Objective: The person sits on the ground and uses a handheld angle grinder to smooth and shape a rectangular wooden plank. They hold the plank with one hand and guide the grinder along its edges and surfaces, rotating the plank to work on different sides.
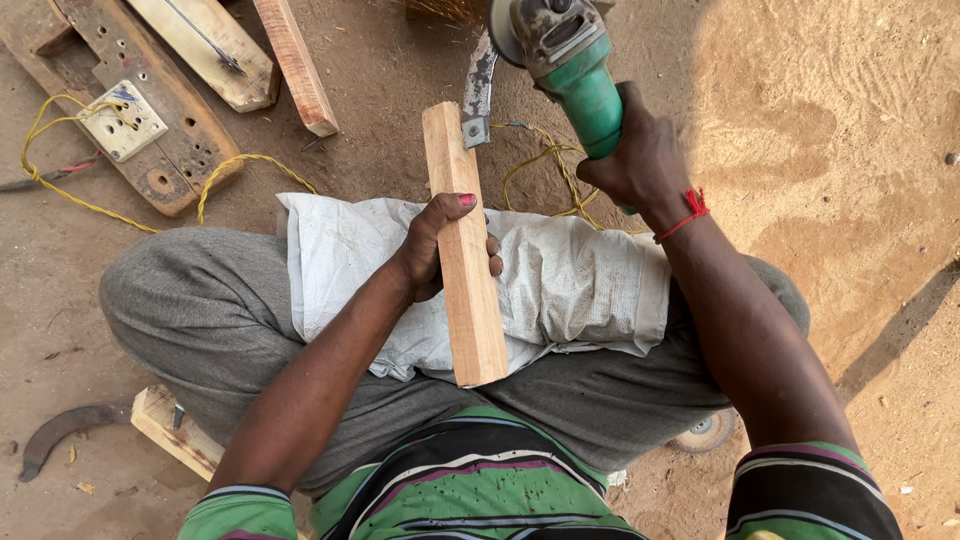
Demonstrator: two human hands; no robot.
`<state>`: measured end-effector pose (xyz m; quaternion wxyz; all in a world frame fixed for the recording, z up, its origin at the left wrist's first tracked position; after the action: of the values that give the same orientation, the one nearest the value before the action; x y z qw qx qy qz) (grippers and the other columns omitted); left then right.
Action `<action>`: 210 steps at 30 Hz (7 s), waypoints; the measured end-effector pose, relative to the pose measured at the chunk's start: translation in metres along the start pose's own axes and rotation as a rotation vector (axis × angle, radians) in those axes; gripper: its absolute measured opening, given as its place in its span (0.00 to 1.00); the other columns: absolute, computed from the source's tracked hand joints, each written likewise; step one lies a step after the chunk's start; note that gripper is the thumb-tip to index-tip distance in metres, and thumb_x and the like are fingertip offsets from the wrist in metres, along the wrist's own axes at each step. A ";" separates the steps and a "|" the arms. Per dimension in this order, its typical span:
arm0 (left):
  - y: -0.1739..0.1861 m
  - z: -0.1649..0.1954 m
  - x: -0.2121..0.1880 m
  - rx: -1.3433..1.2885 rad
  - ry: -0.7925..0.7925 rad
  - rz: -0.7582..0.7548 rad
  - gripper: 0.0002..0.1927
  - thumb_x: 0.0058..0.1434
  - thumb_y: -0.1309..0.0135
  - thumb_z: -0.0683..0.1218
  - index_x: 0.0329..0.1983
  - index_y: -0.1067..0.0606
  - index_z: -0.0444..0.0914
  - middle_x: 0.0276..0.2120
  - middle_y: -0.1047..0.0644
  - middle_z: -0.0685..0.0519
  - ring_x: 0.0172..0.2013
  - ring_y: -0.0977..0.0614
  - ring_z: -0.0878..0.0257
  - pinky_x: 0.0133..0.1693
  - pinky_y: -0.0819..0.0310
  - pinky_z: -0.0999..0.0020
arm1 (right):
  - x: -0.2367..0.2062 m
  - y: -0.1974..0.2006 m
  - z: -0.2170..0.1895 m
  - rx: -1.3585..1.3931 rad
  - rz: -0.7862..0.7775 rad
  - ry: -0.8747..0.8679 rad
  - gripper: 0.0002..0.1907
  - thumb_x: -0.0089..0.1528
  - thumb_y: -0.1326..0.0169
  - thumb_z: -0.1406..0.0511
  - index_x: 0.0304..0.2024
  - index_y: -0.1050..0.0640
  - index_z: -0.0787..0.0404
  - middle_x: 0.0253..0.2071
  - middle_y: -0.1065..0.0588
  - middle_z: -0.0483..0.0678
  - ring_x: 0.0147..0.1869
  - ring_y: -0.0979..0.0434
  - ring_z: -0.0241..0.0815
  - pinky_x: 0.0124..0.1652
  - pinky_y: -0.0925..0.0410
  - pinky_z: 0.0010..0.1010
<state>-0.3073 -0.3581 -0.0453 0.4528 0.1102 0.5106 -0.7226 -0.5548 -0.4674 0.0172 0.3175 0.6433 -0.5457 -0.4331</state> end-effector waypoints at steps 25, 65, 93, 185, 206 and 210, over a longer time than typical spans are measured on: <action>-0.011 -0.011 -0.003 -0.088 0.044 -0.053 0.39 0.50 0.47 0.68 0.49 0.34 0.31 0.35 0.26 0.43 0.36 0.17 0.51 0.39 0.18 0.46 | 0.018 0.023 0.014 0.107 0.148 -0.139 0.35 0.47 0.32 0.64 0.53 0.32 0.65 0.39 0.20 0.61 0.41 0.15 0.57 0.41 0.21 0.48; 0.079 0.228 -0.144 0.160 -1.752 0.603 0.07 0.66 0.43 0.43 0.39 0.22 0.33 0.38 0.23 0.50 0.40 0.20 0.62 0.45 0.20 0.64 | -0.010 -0.001 -0.079 0.907 -0.368 -0.124 0.36 0.43 0.35 0.74 0.55 0.28 0.70 0.37 0.22 0.53 0.35 0.17 0.47 0.37 0.20 0.40; 0.032 0.213 -0.118 0.748 -1.892 0.734 0.46 0.67 0.40 0.54 0.81 0.51 0.45 0.76 0.48 0.55 0.71 0.38 0.62 0.72 0.39 0.62 | -0.018 0.029 -0.095 0.552 -0.183 0.146 0.42 0.39 0.34 0.67 0.58 0.26 0.66 0.42 0.22 0.51 0.45 0.20 0.47 0.48 0.26 0.40; 0.069 0.196 0.033 2.085 -1.194 0.945 0.25 0.53 0.25 0.60 0.43 0.20 0.39 0.39 0.18 0.52 0.42 0.18 0.60 0.42 0.26 0.58 | 0.065 0.024 -0.011 -0.014 0.133 -0.022 0.34 0.44 0.30 0.64 0.49 0.30 0.67 0.41 0.21 0.62 0.41 0.16 0.59 0.41 0.21 0.48; 0.121 0.183 0.065 2.120 -0.808 0.880 0.24 0.70 0.35 0.58 0.22 0.24 0.43 0.11 0.34 0.58 0.12 0.35 0.67 0.15 0.40 0.67 | 0.040 0.008 0.010 -0.045 0.170 -0.020 0.37 0.45 0.30 0.64 0.55 0.29 0.66 0.38 0.20 0.64 0.39 0.16 0.61 0.39 0.20 0.47; 0.119 0.180 0.059 2.206 -0.887 0.964 0.25 0.63 0.38 0.64 0.20 0.25 0.43 0.10 0.34 0.58 0.12 0.36 0.67 0.16 0.40 0.67 | 0.045 0.005 0.013 -0.085 0.213 0.024 0.32 0.47 0.30 0.65 0.51 0.27 0.67 0.37 0.21 0.63 0.37 0.16 0.60 0.32 0.21 0.47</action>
<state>-0.1945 -0.5493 -0.0761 0.4674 0.3490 -0.6405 -0.4995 -0.5672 -0.5115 0.0070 0.3951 0.5726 -0.5886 -0.4119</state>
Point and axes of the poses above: each hand's wrist, its own x-axis towards the middle knuckle, its own y-axis out of the back of the hand, z = x × y, the point moved 7 cm from there along x, towards the middle knuckle
